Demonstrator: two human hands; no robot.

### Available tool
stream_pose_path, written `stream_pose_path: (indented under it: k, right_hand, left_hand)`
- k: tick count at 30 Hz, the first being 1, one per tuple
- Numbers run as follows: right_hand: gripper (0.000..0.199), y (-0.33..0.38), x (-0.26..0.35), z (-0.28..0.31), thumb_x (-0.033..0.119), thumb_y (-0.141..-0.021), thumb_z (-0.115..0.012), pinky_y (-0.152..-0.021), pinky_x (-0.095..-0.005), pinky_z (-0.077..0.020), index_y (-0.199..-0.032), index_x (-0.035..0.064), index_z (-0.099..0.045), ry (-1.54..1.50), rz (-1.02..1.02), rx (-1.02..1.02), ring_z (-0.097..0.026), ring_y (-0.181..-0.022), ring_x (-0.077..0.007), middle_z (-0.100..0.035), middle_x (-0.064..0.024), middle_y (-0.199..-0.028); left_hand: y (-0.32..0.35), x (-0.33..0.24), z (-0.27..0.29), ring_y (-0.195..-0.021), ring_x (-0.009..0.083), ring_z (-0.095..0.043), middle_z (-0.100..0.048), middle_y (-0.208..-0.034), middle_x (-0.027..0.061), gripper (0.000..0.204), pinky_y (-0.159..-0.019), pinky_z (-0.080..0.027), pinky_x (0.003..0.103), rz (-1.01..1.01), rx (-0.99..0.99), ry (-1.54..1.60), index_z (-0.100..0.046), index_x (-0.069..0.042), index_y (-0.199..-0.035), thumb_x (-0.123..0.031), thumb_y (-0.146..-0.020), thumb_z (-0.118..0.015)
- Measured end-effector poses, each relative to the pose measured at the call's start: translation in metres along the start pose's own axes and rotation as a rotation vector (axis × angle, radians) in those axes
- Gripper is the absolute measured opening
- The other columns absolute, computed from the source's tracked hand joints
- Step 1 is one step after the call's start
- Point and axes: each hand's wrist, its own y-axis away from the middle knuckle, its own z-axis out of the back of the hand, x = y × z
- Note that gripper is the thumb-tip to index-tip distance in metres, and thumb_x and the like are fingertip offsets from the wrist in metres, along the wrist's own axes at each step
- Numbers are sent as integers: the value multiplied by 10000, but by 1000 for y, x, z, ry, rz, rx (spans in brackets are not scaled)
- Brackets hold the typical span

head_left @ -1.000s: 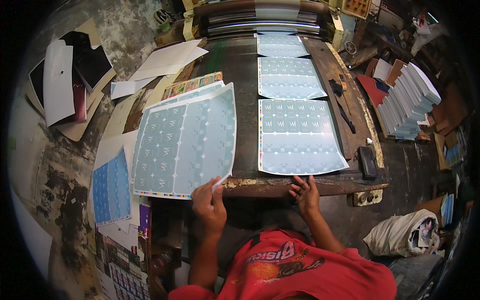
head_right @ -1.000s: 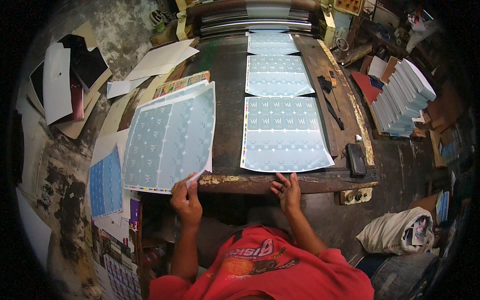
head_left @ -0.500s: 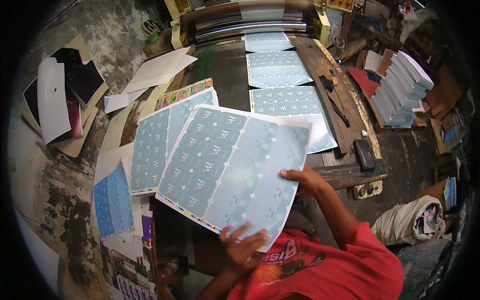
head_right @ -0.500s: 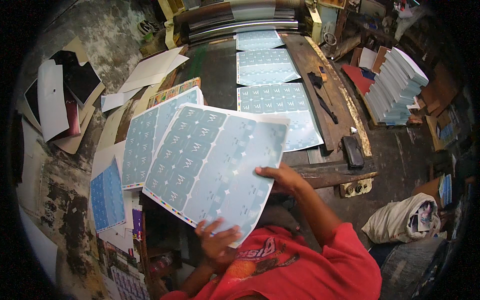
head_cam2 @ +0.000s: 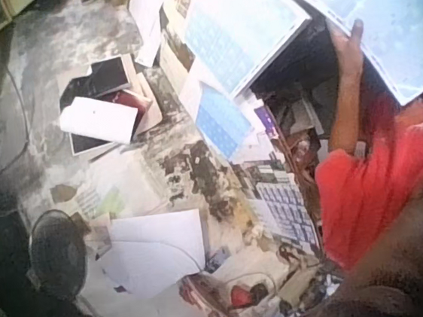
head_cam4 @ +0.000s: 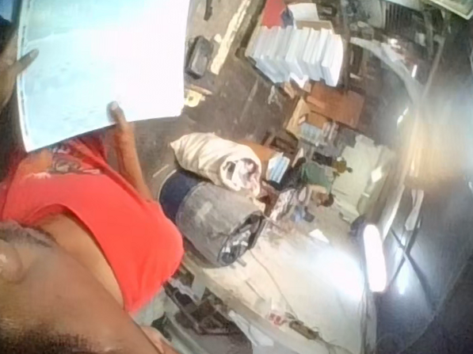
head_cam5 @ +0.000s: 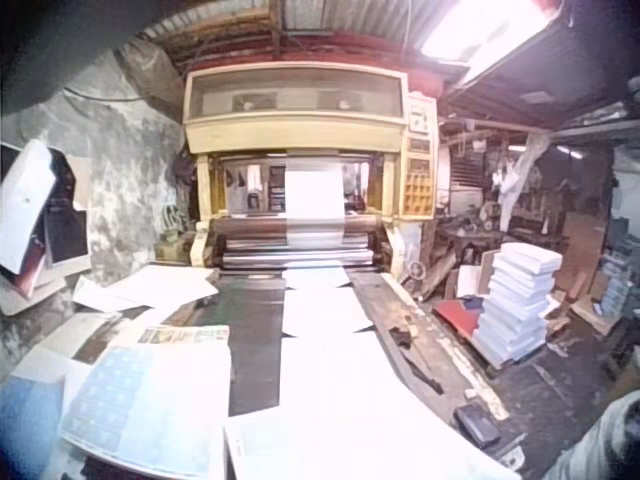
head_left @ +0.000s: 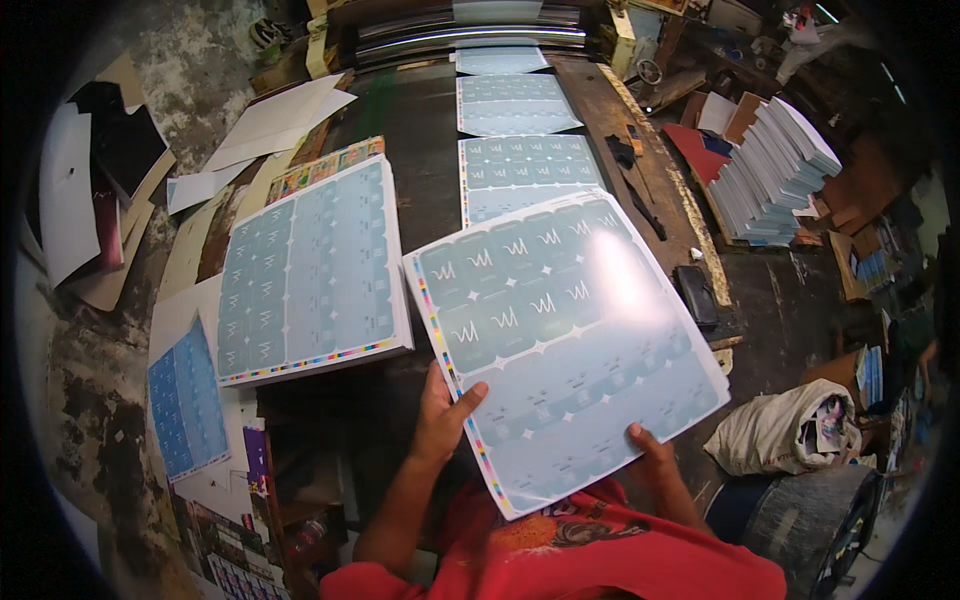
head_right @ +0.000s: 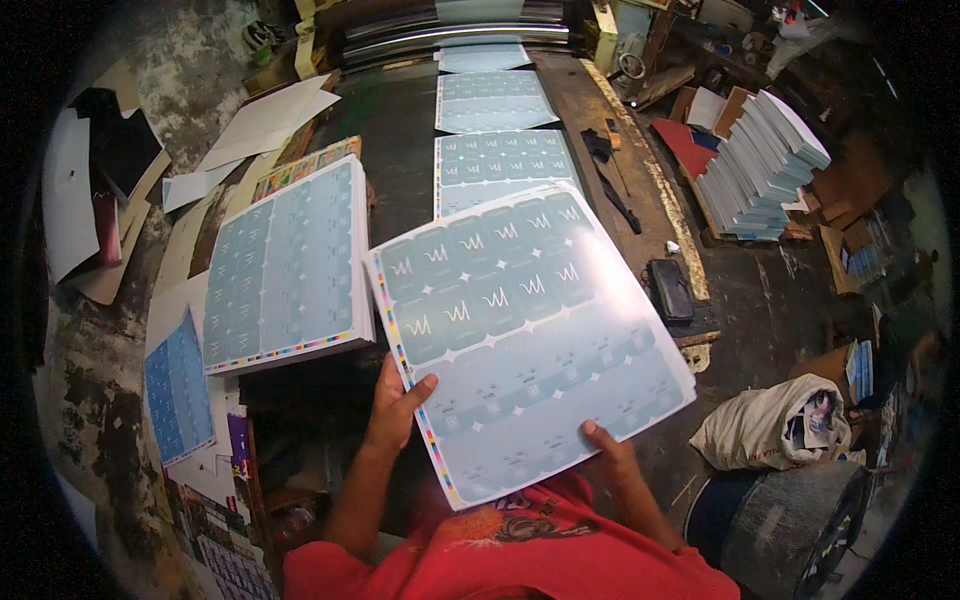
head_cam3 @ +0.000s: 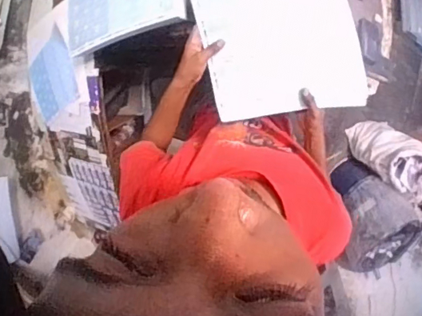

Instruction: The person organizes printed sheets emerging from a press, flipping through a stack and aligning them on a work table.

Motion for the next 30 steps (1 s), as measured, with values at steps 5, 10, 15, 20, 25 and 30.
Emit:
stream_pose_path:
  k: [5, 10, 15, 20, 25, 30]
  right_hand:
    - [700, 5, -47, -2, 178, -852, -715, -1066, -500, -428, -1425, 61, -331, -151, -42, -29, -499, -1255, -320, -490, -148, -1325]
    - [589, -5, -65, -13, 144, -897, -661, -1058, -513, -439, -1398, 70, -360, -240, -116, -58, -517, -1247, -316, -507, -156, -1309]
    - [561, -23, -69, -18, 109, -916, -643, -1014, -497, -475, -1396, 56, -357, -276, -117, -85, -533, -1217, -307, -506, -139, -1306]
    - [545, -43, -49, -36, 113, -916, -645, -988, -461, -503, -1379, 24, -371, -254, -132, -81, -567, -1178, -300, -533, -147, -1278]
    - [553, -68, -49, -26, 118, -909, -659, -945, -439, -535, -1366, -3, -371, -219, 0, 202, -577, -1171, -282, -539, -157, -1271]
    - [443, -116, -66, -11, 110, -906, -656, -774, -415, -567, -1309, 72, -475, -89, -61, -66, -612, -1067, -236, -590, -76, -1207]
  left_hand:
    - [-41, 39, 39, -1208, 190, -518, -549, -1293, 123, 582, -1043, -400, 345, 203, 127, -87, -397, 8, -1363, -128, -889, -707]
    - [-41, 39, 53, -1296, 338, -480, -468, -1412, 227, 864, -1072, -390, 410, 134, -32, -1064, -353, 38, -1423, -389, -809, -785]
    - [4, -1, -40, -1298, 439, -451, -390, -1493, 229, 993, -1004, -435, 516, -207, 738, -1470, -365, -38, -1474, -512, -717, -799]
    - [-4, 10, -62, -1205, 480, -536, -458, -1462, 187, 613, -901, -514, 521, -109, 888, -1606, -491, -132, -1408, -352, -868, -679]
    - [-44, 16, -51, -991, 391, -668, -605, -1295, 187, 440, -795, -560, 495, -186, 950, -1473, -533, -43, -1329, -174, -910, -561]
    - [-69, -15, -70, -1038, 394, -656, -577, -1321, 209, 489, -799, -558, 508, -388, 755, -1528, -498, -3, -1343, -67, -860, -547]
